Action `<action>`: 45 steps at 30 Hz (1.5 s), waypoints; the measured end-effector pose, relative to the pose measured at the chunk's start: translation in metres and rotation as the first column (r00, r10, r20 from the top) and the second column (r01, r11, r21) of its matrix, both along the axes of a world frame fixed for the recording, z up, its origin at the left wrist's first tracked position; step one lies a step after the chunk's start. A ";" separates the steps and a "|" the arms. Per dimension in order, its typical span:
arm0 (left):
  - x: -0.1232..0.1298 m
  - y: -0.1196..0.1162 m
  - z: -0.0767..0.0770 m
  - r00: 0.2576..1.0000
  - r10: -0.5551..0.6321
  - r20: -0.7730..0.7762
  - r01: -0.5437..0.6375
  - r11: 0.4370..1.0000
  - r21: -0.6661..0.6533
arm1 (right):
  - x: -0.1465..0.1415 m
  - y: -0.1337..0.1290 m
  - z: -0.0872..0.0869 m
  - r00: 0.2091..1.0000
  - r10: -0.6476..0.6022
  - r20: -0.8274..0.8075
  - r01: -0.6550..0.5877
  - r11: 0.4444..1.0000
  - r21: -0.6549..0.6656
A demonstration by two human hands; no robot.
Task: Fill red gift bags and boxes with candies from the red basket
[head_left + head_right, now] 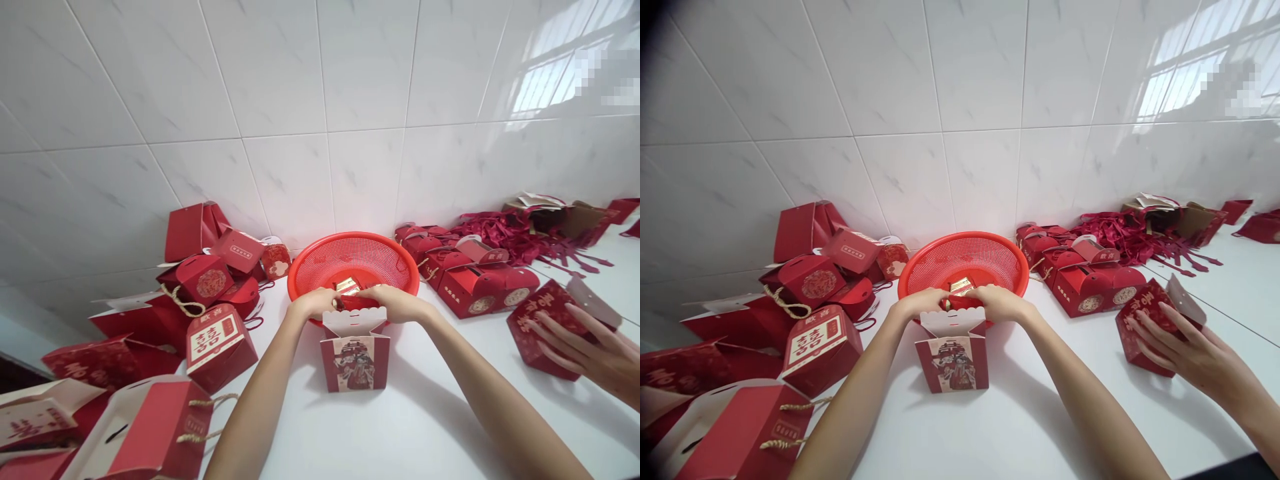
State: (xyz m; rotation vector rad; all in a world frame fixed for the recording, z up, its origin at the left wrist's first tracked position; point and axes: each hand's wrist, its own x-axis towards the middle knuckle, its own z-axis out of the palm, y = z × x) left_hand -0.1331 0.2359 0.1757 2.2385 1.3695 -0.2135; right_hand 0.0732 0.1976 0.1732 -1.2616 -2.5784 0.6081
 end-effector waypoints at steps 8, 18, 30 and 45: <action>-0.001 -0.003 0.002 1.000 -0.014 0.006 0.014 1.000 0.000 | 0.004 0.001 0.002 0.982 -0.108 -0.158 0.104 0.994 -0.035; -0.001 0.001 0.000 0.997 -0.026 -0.072 0.026 1.000 -0.004 | 0.009 0.016 -0.002 0.806 -0.551 -0.215 0.588 0.788 0.186; 0.000 0.006 -0.004 0.994 -0.103 -0.039 0.102 0.994 -0.044 | 0.007 0.018 -0.015 0.900 -0.432 0.045 0.409 0.878 0.249; -0.005 0.012 -0.008 0.977 -0.143 0.158 0.138 0.989 0.046 | 0.007 0.018 -0.014 0.939 -0.330 -0.098 0.344 0.915 0.213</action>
